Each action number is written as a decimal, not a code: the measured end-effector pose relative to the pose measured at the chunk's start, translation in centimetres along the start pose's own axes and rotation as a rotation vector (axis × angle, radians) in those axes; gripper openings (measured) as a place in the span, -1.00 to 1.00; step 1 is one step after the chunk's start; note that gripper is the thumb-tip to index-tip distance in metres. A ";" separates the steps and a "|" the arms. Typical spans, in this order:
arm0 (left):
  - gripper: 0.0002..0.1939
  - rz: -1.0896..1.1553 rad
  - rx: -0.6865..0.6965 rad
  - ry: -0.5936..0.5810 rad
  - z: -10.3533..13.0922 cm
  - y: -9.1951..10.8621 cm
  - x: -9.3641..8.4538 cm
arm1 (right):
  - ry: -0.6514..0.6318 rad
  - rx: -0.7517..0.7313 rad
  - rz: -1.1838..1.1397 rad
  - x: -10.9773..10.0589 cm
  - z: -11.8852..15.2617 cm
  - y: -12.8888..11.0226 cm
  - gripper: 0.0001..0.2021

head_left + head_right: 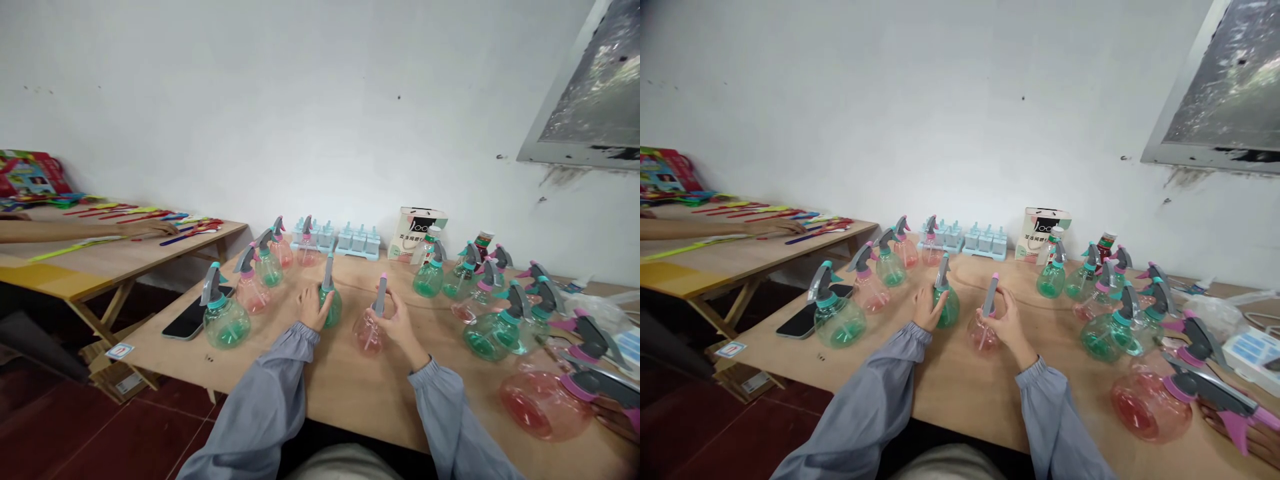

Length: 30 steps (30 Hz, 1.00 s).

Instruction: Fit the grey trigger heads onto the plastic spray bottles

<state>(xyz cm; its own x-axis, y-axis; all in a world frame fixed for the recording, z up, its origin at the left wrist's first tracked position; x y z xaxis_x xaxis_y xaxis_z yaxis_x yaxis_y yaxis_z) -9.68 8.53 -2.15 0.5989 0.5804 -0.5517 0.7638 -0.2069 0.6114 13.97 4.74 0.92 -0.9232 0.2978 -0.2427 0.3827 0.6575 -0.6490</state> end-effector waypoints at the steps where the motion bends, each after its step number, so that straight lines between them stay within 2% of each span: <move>1: -0.69 0.000 -0.005 -0.001 0.0 0.0 0.0 | 0.013 -0.001 0.019 -0.1 0.0 0.0 -0.53; 4: -0.69 0.003 -0.003 -0.003 0.0 -0.1 0.0 | 0.049 -0.007 0.071 -0.4 -0.1 -0.2 -0.61; 8: -0.70 0.014 0.004 -0.001 0.0 -0.1 0.0 | 0.106 0.037 0.069 -1.1 0.3 0.3 -0.47; 11: -0.69 0.036 -0.003 -0.009 -0.1 -0.3 0.1 | 0.174 0.090 0.063 -2.4 0.9 1.1 -0.47; 15: -0.70 0.041 0.011 -0.015 -0.2 -0.3 0.2 | 0.376 0.164 0.200 -6.7 0.9 2.9 -0.44; 19: -0.73 0.026 0.016 -0.007 -0.2 -0.4 0.1 | 0.532 0.130 0.316 -11.8 -0.5 4.8 -0.37; 21: -0.74 0.029 0.013 -0.007 -0.2 -0.4 0.1 | 0.549 0.129 0.356 -13.4 -1.4 5.9 -0.34; 24: -0.73 0.048 0.011 -0.005 -0.2 -0.4 0.1 | 0.567 0.135 0.393 -14.7 -2.7 7.6 -0.34; 27: -0.71 0.091 0.008 0.000 -0.2 -0.5 0.2 | 0.530 0.102 0.383 -14.7 -3.7 8.4 -0.41; 30: -0.69 0.178 0.043 0.000 -0.2 -0.4 0.2 | 0.509 0.066 0.350 -14.6 -3.7 8.1 -0.39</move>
<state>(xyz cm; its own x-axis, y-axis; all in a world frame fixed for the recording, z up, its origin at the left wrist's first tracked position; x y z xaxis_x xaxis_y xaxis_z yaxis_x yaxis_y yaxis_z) -9.94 8.88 -2.41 0.7258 0.5316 -0.4366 0.6550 -0.3405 0.6745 30.62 8.24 1.87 -0.6054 0.7913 -0.0858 0.6419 0.4216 -0.6405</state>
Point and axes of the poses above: each hand's wrist, its own z-axis away from the middle knuckle, its own x-axis out of the palm, y = z × x, the point moved 6 cm from there along -z, towards the middle knuckle, and after that the axes turned 5 degrees about -x, right-handed, at the moved point
